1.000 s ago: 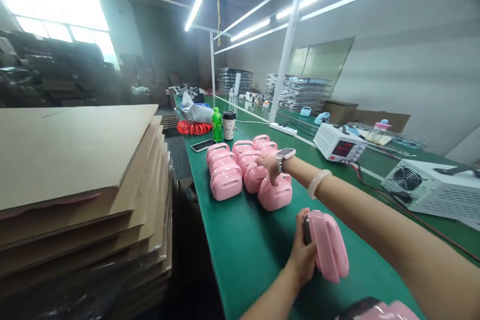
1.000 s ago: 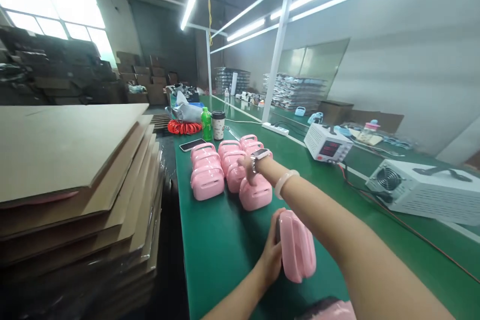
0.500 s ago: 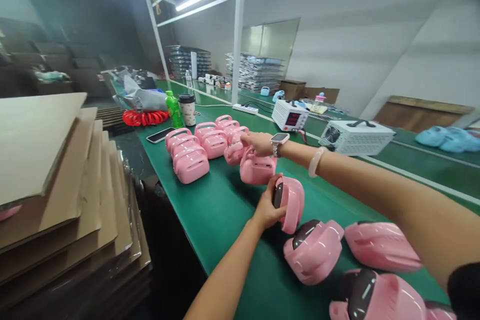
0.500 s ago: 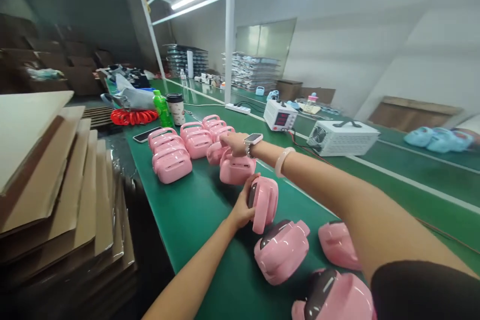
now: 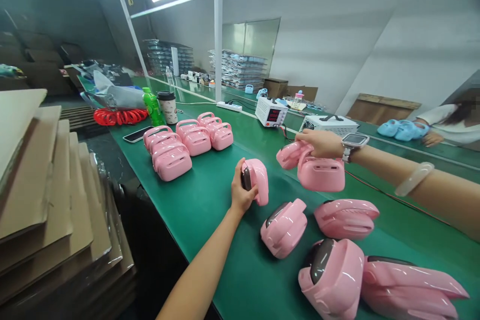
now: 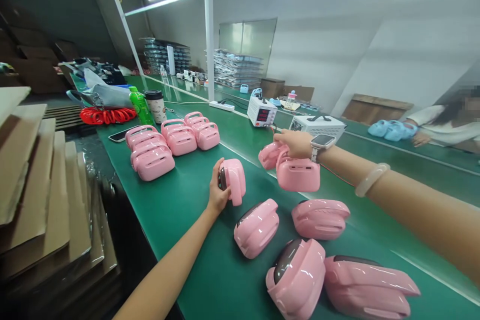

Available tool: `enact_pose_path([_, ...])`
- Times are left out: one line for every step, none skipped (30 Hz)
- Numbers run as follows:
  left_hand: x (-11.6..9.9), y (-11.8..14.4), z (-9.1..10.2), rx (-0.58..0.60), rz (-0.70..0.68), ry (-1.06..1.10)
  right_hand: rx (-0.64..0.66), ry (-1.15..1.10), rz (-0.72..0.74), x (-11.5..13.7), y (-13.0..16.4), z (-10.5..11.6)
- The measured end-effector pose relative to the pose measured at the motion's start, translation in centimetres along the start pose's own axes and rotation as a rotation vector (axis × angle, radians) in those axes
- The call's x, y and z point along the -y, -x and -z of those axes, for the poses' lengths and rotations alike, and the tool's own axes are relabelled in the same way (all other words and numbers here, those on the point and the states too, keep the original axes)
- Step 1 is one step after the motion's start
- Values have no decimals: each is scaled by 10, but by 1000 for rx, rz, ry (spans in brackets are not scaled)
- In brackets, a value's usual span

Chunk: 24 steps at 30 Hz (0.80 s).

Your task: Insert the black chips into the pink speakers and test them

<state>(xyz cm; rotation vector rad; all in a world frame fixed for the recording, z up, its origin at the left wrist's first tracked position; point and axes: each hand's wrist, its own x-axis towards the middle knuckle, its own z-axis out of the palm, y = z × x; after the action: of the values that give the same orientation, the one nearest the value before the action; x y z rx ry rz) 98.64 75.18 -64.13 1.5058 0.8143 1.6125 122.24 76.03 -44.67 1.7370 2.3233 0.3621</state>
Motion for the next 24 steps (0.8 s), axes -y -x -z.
enact_pose_path([0,0,1,-33,3,-24,7,-7,2,1,4,-5])
enact_pose_path([0,0,1,-62,5,-45,12,-16,4,3,8,-9])
enact_pose_path([-1,-1,1,-87,5,-62,16,-27,12,6,11,-13])
enact_pose_path([-1,-1,1,-105,3,-73,21,-39,26,10,15,-17])
enact_pose_path([-2,-1,1,-117,0,-77,26,-53,47,14,18,-20])
enact_pose_path([-2,-1,1,-126,-1,-84,32,-68,72,19,20,-24])
enact_pose_path([-2,-2,2,-134,1,-90,42,-81,96,24,22,-26])
enact_pose_path([-2,-2,2,-140,7,-95,56,-95,123,29,24,-29])
enact_pose_path([-2,-2,2,-148,13,-98,71,-108,153,34,25,-31])
enact_pose_path([-1,-3,3,-156,19,-97,90,-122,183,37,26,-33])
enact_pose_path([-1,-3,3,-164,22,-93,111,-135,210,39,26,-34])
enact_pose_path([0,-3,3,-171,23,-89,131,-150,231,41,26,-35])
enact_pose_path([1,-4,4,-177,21,-85,149,-169,241,41,26,-36])
enact_pose_path([2,-4,4,-182,19,-85,173,-195,240,39,26,-36])
enact_pose_path([2,-5,4,-185,18,-87,199,-230,232,37,26,-35])
enact_pose_path([3,-5,4,-187,19,-90,230,-276,229,35,26,-34])
enact_pose_path([4,-5,4,-188,21,-93,261,-327,235,32,27,-33])
enact_pose_path([4,-5,3,-188,23,-96,286,-374,243,29,28,-32])
enact_pose_path([5,-5,3,-186,22,-98,303,-407,248,27,29,-32])
enact_pose_path([6,-5,3,-184,17,-102,308,-424,249,25,29,-32])
enact_pose_path([6,-6,3,-183,8,-106,303,-430,244,24,30,-34])
enact_pose_path([7,-6,3,-183,-2,-112,295,-432,236,23,29,-37])
enact_pose_path([8,-6,3,-183,-11,-116,280,-436,230,23,28,-40])
enact_pose_path([9,-6,4,-184,-20,-120,264,-447,230,22,26,-44])
